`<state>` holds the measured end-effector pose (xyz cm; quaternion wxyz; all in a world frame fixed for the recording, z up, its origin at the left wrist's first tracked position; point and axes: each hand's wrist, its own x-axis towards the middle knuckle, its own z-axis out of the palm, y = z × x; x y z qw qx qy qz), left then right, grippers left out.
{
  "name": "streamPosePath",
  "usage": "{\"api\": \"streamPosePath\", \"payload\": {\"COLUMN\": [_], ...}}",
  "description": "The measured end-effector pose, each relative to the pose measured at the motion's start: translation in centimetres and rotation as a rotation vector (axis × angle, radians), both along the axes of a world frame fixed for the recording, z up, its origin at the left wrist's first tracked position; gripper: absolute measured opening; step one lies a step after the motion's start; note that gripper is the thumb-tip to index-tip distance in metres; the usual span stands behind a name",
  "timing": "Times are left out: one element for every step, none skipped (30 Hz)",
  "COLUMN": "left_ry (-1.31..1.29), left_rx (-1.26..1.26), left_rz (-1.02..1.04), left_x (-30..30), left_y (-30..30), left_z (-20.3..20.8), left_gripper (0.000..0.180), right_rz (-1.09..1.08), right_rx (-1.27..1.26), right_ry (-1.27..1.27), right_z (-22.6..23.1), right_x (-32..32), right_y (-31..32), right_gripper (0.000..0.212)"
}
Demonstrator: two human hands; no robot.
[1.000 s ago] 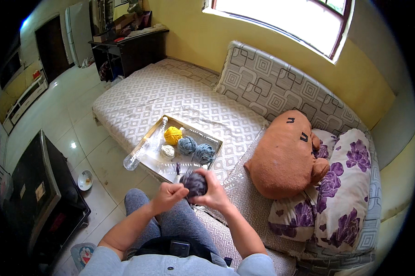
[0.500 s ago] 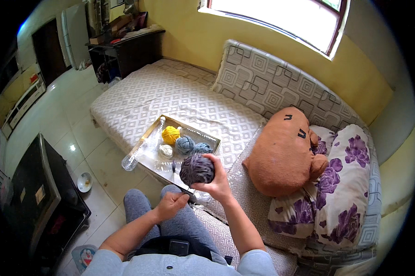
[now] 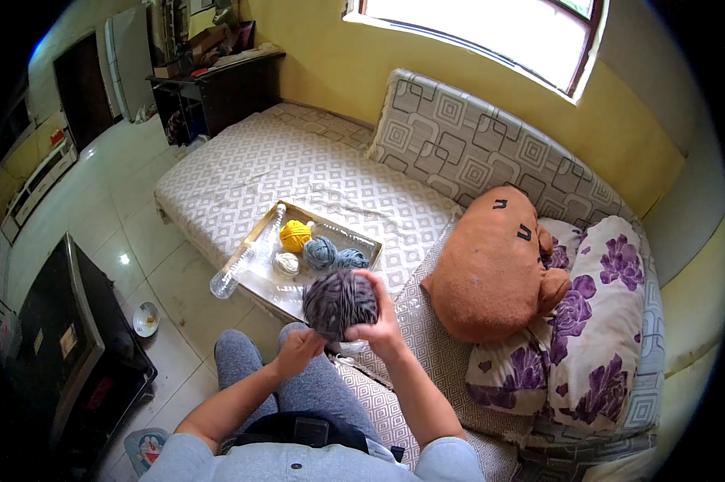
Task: The person handles balls of yarn and places plastic bottles onto a tray by hand while sitting on a bed.
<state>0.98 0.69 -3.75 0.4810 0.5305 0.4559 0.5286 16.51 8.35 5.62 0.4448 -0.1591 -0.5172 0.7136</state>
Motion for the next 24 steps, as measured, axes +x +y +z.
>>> {"api": "streamPosePath", "payload": {"left_ry": [0.084,0.167,0.158,0.148,0.136,0.127,0.106,0.085,0.063,0.009,-0.046,-0.101,-0.145,-0.187,-0.179,-0.17,-0.114,-0.058,-0.001,0.005,0.012,0.019,0.077,0.134], "left_rx": [-0.011,-0.022,0.028,0.078,0.128,0.151,0.137,0.124,0.11,0.112,0.113,0.114,0.124,0.138,0.112,0.088,0.025,-0.037,-0.104,-0.078,-0.053,-0.038,0.021,0.081], "left_rz": [-0.022,-0.044,-0.062,-0.081,-0.101,-0.077,-0.019,0.037,0.091,0.097,0.102,0.106,0.134,0.164,0.158,0.153,0.11,0.069,0.029,0.022,0.017,0.018,0.012,0.005], "left_x": [0.3,0.4,0.2,0.0,-0.3,-0.8,-1.3,-1.8,-2.1,-2.3,-2.4,-2.4,-1.7,-0.5,0.0,0.4,0.1,-0.2,-0.3,-0.2,-0.1,-0.1,-0.4,-1.0], "left_y": [-0.6,-1.1,-1.2,-1.1,-0.8,-0.4,0.2,0.8,1.3,1.9,2.6,3.0,3.0,2.6,2.1,1.5,0.7,0.0,-0.3,-0.4,-0.7,-1.4,-1.4,-1.0], "left_z": [1.1,2.0,2.8,3.7,4.5,5.5,5.7,5.8,5.7,5.2,4.5,4.0,3.8,3.3,2.5,1.7,0.4,-0.8,-0.6,-0.4,0.1,1.1,2.3,3.9], "left_gripper": [0.039,0.038,0.038,0.038,0.038,0.038,0.038,0.038,0.038,0.038,0.038,0.039,0.038,0.038,0.038,0.037,0.036,0.035,0.033,0.034,0.035,0.037,0.038,0.039], "right_rz": [-0.1,-0.192,-0.214,-0.237,-0.259,-0.212,-0.103,0.035,0.17,0.262,0.352,0.392,0.354,0.317,0.28,0.213,0.144,0.049,-0.045,-0.145,-0.189,-0.226,-0.269,-0.204], "right_rx": [0.063,0.164,0.276,0.39,0.502,0.517,0.465,0.422,0.377,0.325,0.272,0.194,0.097,0.007,-0.082,-0.059,-0.068,-0.039,-0.015,0.13,0.21,0.28,0.355,0.371], "right_ry": [-0.055,-0.165,-0.312,-0.46,-0.611,-0.633,-0.745,-0.732,-0.716,-0.643,-0.569,-0.461,-0.328,-0.193,-0.057,-0.008,0.016,-0.003,-0.022,-0.131,-0.239,-0.345,-0.453,-0.513], "right_z": [-0.4,-0.3,-0.7,-1.4,-2.2,-3.0,-1.9,-2.4,-2.7,-2.4,-2.1,-2.4,-2.2,-1.7,-1.1,0.0,-0.1,0.2,0.2,-0.8,-1.2,-1.7,-2.2,-3.0], "right_x": [-0.1,-0.2,-0.1,0.4,0.7,0.7,0.8,1.0,1.2,1.2,1.3,1.5,1.5,1.1,0.7,0.1,0.0,-0.3,-0.5,-0.5,-0.4,-0.4,-0.2,0.1], "right_y": [0.8,1.0,1.1,1.3,1.3,0.9,-0.4,-0.8,-1.2,-1.6,-2.1,-2.1,-2.1,-2.1,-2.0,-1.6,-0.8,-0.3,0.0,0.9,1.3,1.4,1.5,1.3], "right_gripper": [0.089,0.083,0.081,0.079,0.078,0.076,0.079,0.08,0.082,0.083,0.083,0.088,0.089,0.09,0.092,0.095,0.092,0.092,0.092,0.087,0.085,0.084,0.082,0.079]}}
